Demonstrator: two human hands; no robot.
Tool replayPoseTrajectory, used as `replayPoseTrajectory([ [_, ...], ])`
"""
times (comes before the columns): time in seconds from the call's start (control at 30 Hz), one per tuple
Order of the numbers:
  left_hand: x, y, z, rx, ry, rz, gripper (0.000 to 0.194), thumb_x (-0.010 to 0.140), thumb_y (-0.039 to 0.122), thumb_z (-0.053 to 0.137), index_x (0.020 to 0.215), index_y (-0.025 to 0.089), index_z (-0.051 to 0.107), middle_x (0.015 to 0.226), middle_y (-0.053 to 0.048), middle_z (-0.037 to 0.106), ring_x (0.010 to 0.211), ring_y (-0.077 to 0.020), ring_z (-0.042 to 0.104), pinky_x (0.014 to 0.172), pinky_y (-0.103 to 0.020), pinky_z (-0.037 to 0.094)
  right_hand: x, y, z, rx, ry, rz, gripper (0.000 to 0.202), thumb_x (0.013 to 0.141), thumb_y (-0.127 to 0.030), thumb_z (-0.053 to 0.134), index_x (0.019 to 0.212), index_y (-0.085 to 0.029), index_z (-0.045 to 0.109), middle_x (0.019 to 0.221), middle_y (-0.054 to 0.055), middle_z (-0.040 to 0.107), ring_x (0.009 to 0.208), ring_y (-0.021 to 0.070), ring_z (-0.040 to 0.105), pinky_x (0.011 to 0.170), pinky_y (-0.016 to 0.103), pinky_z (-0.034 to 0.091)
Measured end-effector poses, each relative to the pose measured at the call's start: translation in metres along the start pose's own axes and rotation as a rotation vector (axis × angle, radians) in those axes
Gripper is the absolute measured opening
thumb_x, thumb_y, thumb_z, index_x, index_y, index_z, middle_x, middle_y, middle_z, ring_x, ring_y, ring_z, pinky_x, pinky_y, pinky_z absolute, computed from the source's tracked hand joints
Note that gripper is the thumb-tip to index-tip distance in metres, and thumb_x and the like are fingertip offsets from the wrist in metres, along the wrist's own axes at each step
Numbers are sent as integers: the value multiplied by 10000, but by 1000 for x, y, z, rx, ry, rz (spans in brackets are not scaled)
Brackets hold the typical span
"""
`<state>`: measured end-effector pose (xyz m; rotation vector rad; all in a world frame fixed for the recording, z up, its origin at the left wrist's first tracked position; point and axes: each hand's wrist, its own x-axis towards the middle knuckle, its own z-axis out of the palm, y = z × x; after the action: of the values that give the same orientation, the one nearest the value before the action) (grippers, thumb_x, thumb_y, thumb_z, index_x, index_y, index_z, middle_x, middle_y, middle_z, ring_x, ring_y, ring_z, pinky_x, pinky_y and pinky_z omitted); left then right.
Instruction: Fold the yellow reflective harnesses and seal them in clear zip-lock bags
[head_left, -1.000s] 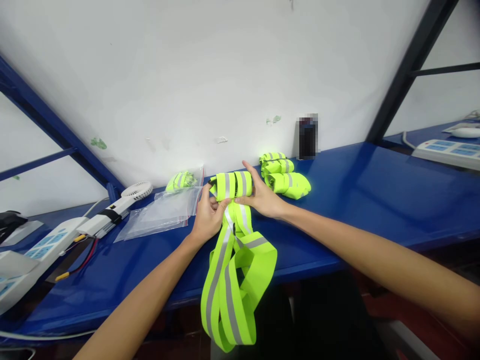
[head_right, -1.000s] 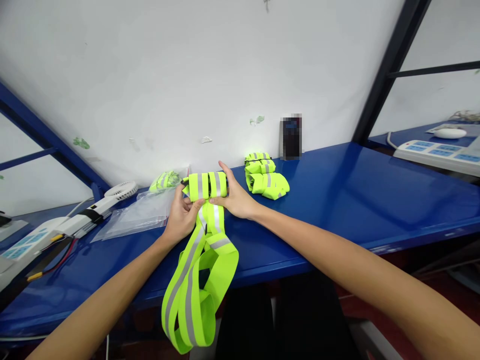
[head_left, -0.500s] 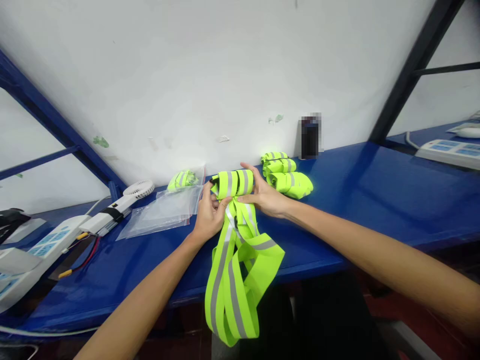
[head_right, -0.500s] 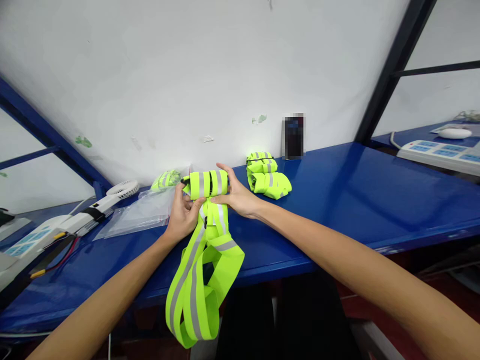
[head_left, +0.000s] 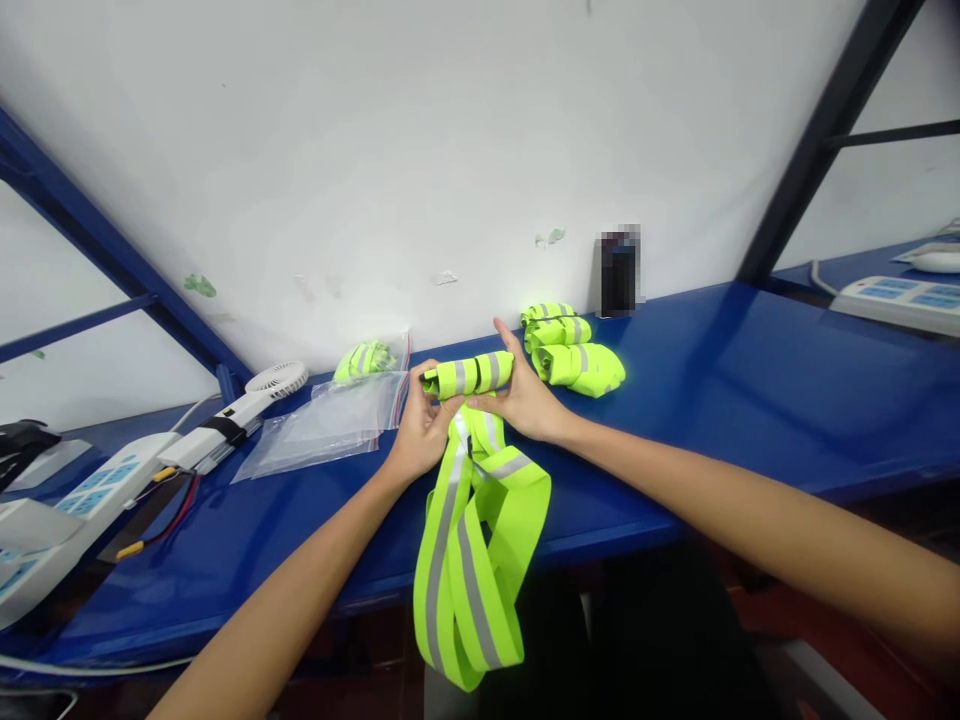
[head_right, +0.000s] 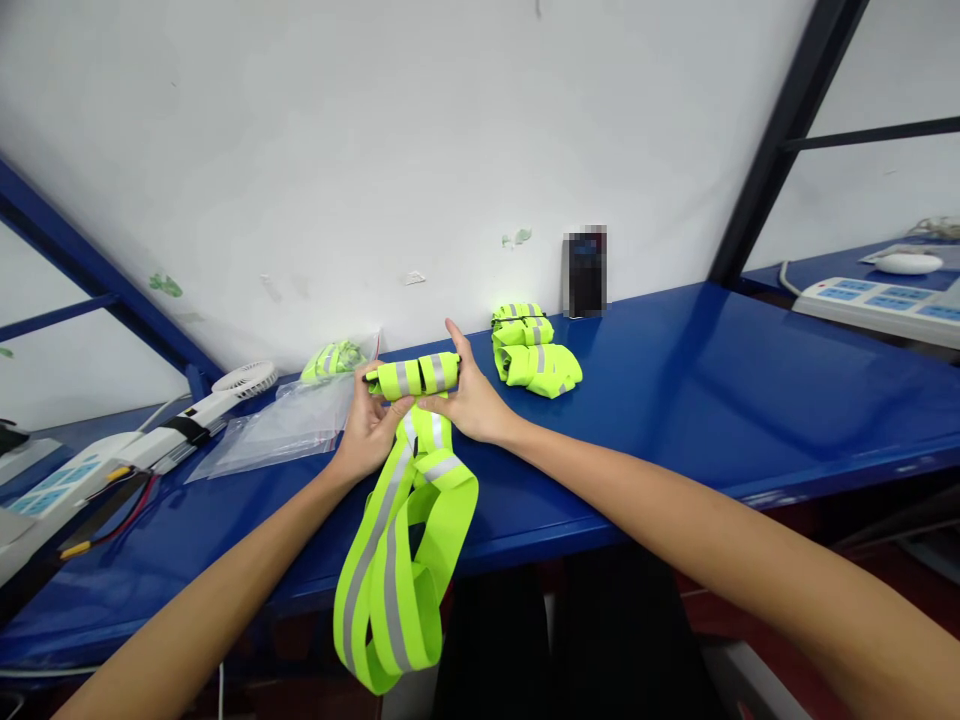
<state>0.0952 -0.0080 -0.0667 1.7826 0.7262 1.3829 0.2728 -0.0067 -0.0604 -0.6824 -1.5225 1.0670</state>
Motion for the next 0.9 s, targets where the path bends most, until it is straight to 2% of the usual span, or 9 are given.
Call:
replayPoseTrajectory([
  [0.1, 4, -4, -5, 27, 19, 36, 356, 826, 299, 698, 1102, 240, 480, 940, 5, 514, 792, -119, 543, 681, -224, 475, -2, -5, 0, -45, -4, -11, 1059, 692, -347, 807, 1542, -270, 181, 1406, 105, 478, 1223, 273, 527, 1027, 441, 479],
  [0.2, 8, -6, -11, 81, 68, 29, 275, 786, 278, 722, 979, 207, 540, 917, 2, 529, 789, -123, 521, 699, -226, 446, -1, -12, 2, 85, -128, 114, 712, 726, -366, 775, 1366, -252, 486, 1197, 67, 618, 1106, 252, 591, 969, 420, 504],
  [0.3, 9, -7, -13, 83, 98, -18, 264, 755, 244, 724, 954, 199, 556, 891, 3, 550, 746, -122, 517, 657, -224, 428, 1, -14, 5, 324, -104, 263, 400, 811, -416, 667, 1159, -224, 628, 1047, 46, 674, 1008, 228, 634, 929, 397, 513],
  [0.37, 8, -6, -14, 79, 107, -44, 238, 752, 191, 688, 952, 197, 560, 863, 5, 558, 707, -118, 512, 621, -220, 417, 3, -13, 7, 418, -68, 297, 314, 818, -371, 647, 1085, -205, 668, 1014, 52, 694, 984, 221, 644, 928, 386, 509],
  [0.5, 3, 5, -11, 104, 121, -1, 269, 736, 98, 605, 980, 206, 575, 872, 5, 568, 694, -114, 516, 599, -215, 418, 3, -10, 5, 422, -86, 233, 395, 753, -221, 701, 1147, -211, 679, 1034, 53, 717, 984, 216, 652, 961, 398, 497],
  [0.6, -1, 16, -7, 71, 74, 30, 428, 736, 168, 672, 1148, 218, 565, 1074, -35, 592, 881, -158, 588, 732, -253, 487, 5, -11, -2, 342, -67, 145, 440, 735, -212, 725, 1172, -215, 672, 1110, 55, 703, 1034, 228, 646, 989, 422, 494],
  [0.7, 0, 20, -2, -36, 60, -76, 659, 746, 278, 734, 1334, 215, 443, 1160, -89, 623, 1018, -228, 631, 819, -322, 527, 7, -13, -11, 189, 2, 67, 603, 719, -227, 758, 1299, -221, 593, 1260, 75, 638, 1133, 247, 610, 1029, 429, 478],
  [0.8, 4, 17, -3, -123, 134, -216, 797, 726, 317, 778, 1402, 207, 372, 1133, -110, 676, 1011, -254, 672, 804, -345, 556, 7, -17, -14, 107, 43, 96, 883, 684, -255, 812, 1467, -237, 403, 1333, 107, 585, 1189, 275, 584, 1043, 457, 472],
  [0.9, 8, 12, -9, -173, 133, -269, 739, 671, 324, 823, 1313, 168, 493, 1159, -131, 684, 1013, -278, 683, 800, -355, 572, 6, -19, -12, 143, -26, 190, 777, 700, -268, 811, 1398, -203, 478, 1256, 120, 636, 1147, 282, 613, 1033, 484, 485],
])
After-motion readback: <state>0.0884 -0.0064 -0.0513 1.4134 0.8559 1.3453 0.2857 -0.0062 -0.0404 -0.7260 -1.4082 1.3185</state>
